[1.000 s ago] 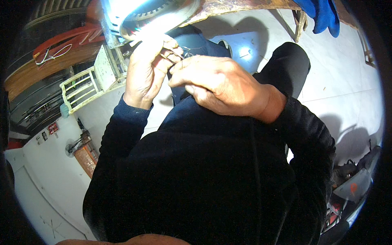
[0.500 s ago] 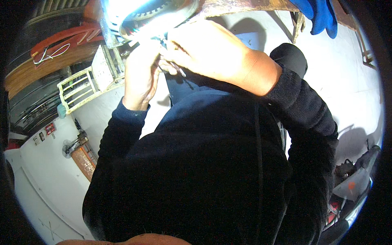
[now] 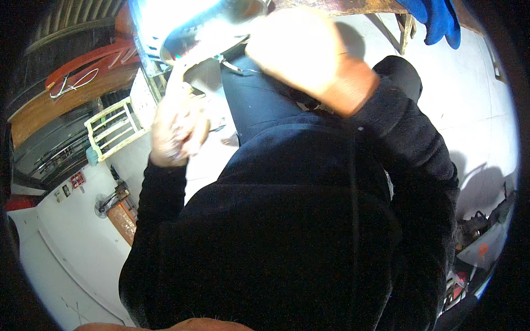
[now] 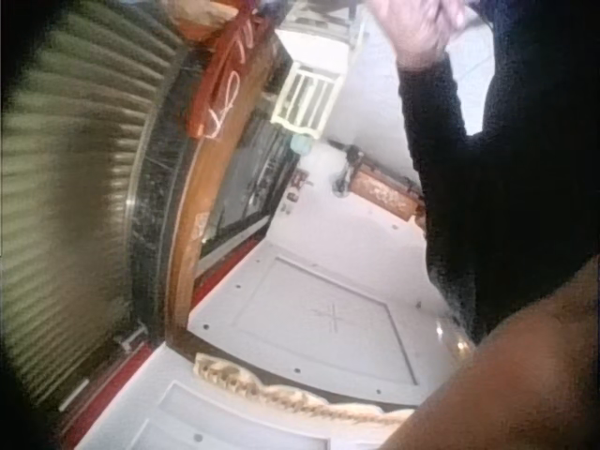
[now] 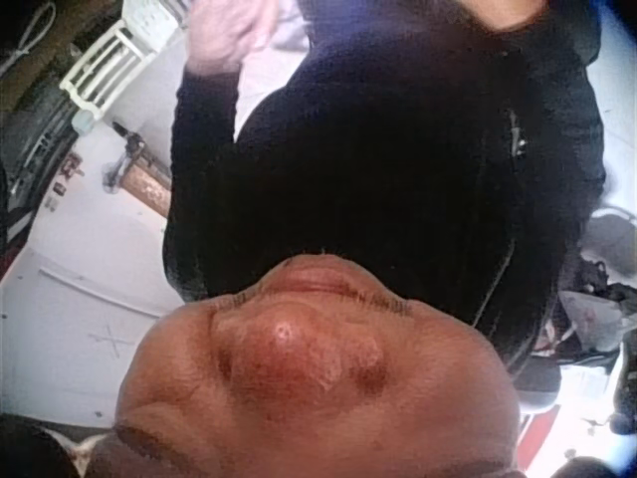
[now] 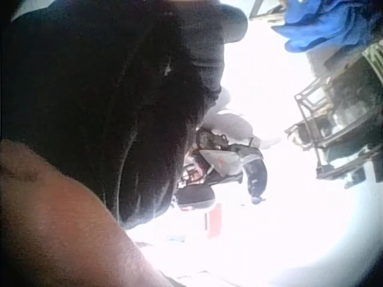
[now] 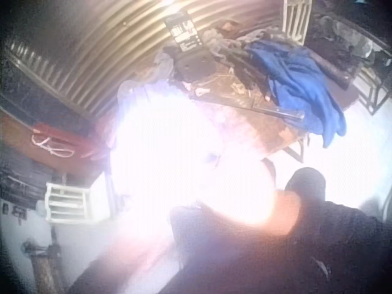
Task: The person works on a small blue electric motor on a cluttered workbench. They use pliers to strip and trim wires, then use a screwdriver to adjust components inside the motor housing. The person repeatedly repositions the motor and manipulates wires throughout the clip.
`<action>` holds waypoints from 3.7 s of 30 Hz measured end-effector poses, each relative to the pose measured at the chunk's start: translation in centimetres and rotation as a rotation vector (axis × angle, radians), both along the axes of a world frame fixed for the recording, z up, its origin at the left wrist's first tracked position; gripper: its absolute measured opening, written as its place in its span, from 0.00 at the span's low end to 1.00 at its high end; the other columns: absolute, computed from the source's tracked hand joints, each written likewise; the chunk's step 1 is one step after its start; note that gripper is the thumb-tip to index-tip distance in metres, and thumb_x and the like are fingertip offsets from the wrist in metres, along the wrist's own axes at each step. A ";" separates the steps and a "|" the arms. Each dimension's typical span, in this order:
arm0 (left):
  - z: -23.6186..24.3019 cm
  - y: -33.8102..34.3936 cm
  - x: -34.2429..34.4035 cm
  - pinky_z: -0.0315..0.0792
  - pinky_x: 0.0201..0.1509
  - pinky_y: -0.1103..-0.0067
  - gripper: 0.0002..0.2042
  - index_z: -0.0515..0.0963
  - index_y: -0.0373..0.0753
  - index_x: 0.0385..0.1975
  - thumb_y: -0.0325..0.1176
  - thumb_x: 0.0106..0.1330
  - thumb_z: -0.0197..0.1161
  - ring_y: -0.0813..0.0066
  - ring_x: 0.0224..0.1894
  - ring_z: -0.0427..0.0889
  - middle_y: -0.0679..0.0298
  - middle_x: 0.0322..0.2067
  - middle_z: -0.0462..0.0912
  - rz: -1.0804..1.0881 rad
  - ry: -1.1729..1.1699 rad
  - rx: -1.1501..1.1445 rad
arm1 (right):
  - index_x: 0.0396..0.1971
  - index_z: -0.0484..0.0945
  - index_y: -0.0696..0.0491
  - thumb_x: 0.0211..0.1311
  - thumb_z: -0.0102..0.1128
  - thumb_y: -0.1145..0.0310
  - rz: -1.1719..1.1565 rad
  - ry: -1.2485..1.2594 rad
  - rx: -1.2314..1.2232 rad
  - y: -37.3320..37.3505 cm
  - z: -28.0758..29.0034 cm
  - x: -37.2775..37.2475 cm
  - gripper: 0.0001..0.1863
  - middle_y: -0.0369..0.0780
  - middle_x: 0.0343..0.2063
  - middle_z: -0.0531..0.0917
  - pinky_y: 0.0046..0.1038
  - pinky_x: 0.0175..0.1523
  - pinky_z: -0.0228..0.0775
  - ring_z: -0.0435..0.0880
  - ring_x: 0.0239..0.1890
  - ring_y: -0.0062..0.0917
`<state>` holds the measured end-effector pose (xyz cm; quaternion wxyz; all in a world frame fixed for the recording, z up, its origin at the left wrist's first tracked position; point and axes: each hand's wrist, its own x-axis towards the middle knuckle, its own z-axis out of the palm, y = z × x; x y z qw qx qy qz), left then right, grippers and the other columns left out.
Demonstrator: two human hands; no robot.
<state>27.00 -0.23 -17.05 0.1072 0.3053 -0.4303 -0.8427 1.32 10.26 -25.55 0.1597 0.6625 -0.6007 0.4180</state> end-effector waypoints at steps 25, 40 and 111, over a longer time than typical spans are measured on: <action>1.7 -1.3 0.6 0.88 0.33 0.68 0.15 0.76 0.29 0.51 0.37 0.79 0.59 0.68 0.23 0.85 0.62 0.22 0.79 0.054 0.031 -0.200 | 0.57 0.85 0.51 0.76 0.66 0.59 0.257 -0.454 0.155 -0.8 -1.6 4.7 0.17 0.42 0.35 0.87 0.29 0.41 0.82 0.87 0.32 0.28; 1.3 -1.1 0.3 0.86 0.35 0.67 0.13 0.76 0.28 0.50 0.34 0.78 0.58 0.58 0.28 0.89 0.58 0.22 0.80 0.019 0.052 -0.220 | 0.54 0.84 0.53 0.75 0.65 0.63 0.125 -0.362 0.128 -2.4 -2.8 3.2 0.14 0.44 0.31 0.86 0.34 0.37 0.80 0.87 0.27 0.34; -6.9 3.0 -5.0 0.77 0.43 0.81 0.08 0.85 0.30 0.41 0.29 0.79 0.63 0.76 0.36 0.86 0.61 0.33 0.88 0.321 -0.032 -0.328 | 0.32 0.83 0.55 0.79 0.58 0.54 0.257 -0.506 0.691 3.7 1.4 3.4 0.20 0.51 0.25 0.85 0.45 0.36 0.77 0.86 0.29 0.50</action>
